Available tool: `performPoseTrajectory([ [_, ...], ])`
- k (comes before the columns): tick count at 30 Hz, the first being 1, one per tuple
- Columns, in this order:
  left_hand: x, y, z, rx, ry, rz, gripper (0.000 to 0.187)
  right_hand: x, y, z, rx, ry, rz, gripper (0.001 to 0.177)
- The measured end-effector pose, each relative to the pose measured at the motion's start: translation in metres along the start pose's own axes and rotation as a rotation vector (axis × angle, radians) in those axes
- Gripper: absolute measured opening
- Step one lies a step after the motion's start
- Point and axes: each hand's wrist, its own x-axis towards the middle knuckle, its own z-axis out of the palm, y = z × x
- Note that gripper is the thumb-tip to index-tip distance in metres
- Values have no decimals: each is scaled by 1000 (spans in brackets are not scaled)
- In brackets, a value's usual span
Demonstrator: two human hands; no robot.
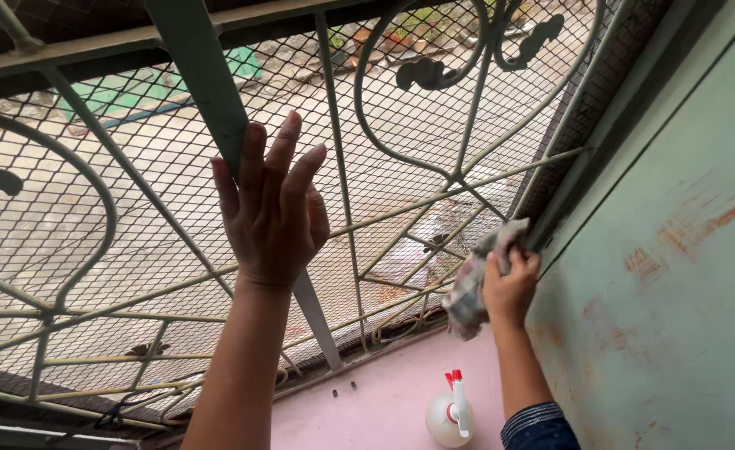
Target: The person cleans a metal window grille using a spray bottle and a cloth. They repeatedly spray the cloth and wipe the grille bars and the adjacent wall surface.
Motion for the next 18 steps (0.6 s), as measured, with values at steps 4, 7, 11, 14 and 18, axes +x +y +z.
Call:
performPoseTrajectory([
  [4,0,-1,0,-8,28,5,45,-52,-1,7,96,-260,127,46],
  [7,2,0,-4,-15,20,3,45,-42,-8,-13,125,-404,189,51],
  [11,0,0,-4,-37,25,-4,46,-18,-59,-52,237,-222,-27,41],
  [14,-2,1,-2,-46,1,-5,46,-21,-92,-43,217,-151,-286,40],
  [18,0,-2,-1,-30,17,11,47,-40,-93,-27,125,-24,-348,39],
])
